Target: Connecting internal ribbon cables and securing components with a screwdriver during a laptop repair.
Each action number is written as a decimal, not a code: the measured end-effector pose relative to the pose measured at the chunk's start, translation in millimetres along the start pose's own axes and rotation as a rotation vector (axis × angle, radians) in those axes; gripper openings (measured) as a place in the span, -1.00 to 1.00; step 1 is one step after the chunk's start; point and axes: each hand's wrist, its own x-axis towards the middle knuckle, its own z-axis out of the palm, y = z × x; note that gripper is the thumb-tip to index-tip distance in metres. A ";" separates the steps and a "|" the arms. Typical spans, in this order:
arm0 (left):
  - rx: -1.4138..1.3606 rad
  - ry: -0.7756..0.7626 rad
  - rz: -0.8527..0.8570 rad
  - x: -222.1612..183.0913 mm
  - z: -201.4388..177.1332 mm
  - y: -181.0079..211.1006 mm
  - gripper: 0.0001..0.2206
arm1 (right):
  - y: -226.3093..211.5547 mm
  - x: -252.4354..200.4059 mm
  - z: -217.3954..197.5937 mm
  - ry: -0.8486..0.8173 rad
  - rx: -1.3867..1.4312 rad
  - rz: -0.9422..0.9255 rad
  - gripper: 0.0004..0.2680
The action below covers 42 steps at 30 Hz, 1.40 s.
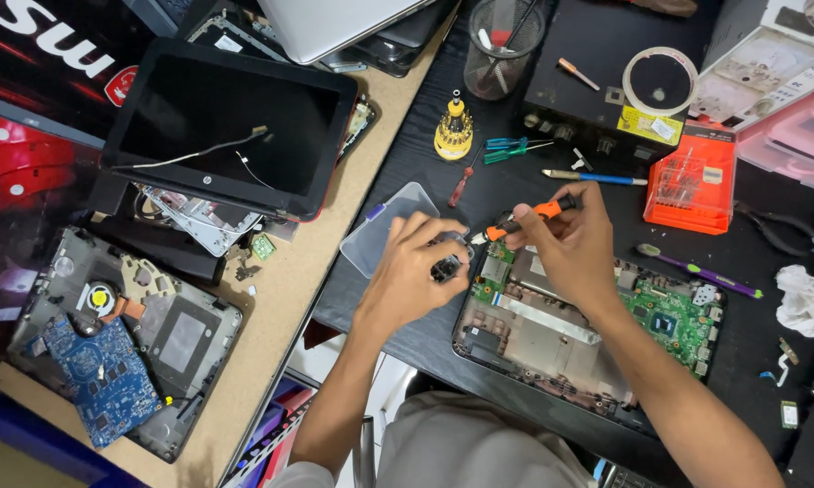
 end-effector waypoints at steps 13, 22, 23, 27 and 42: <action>-0.142 -0.012 0.054 -4.6 19.6 -18.2 -0.95 | -2.2 3.1 -3.2 0.053 0.089 -0.028 -0.69; -0.029 0.077 0.125 5.7 10.4 -6.2 -0.94 | -4.7 -2.6 -22.6 0.114 0.145 -0.005 -0.69; -0.042 0.095 0.132 6.3 10.2 -4.1 -0.95 | -5.9 -5.7 -25.5 0.119 0.153 0.002 -0.70; -0.145 0.132 0.128 14.6 12.2 11.2 -0.96 | -4.1 -17.5 -42.2 0.196 0.242 0.053 -0.72; -0.189 0.256 0.478 38.9 68.3 57.2 -0.94 | 1.3 -49.4 -87.9 0.321 0.376 0.109 -0.87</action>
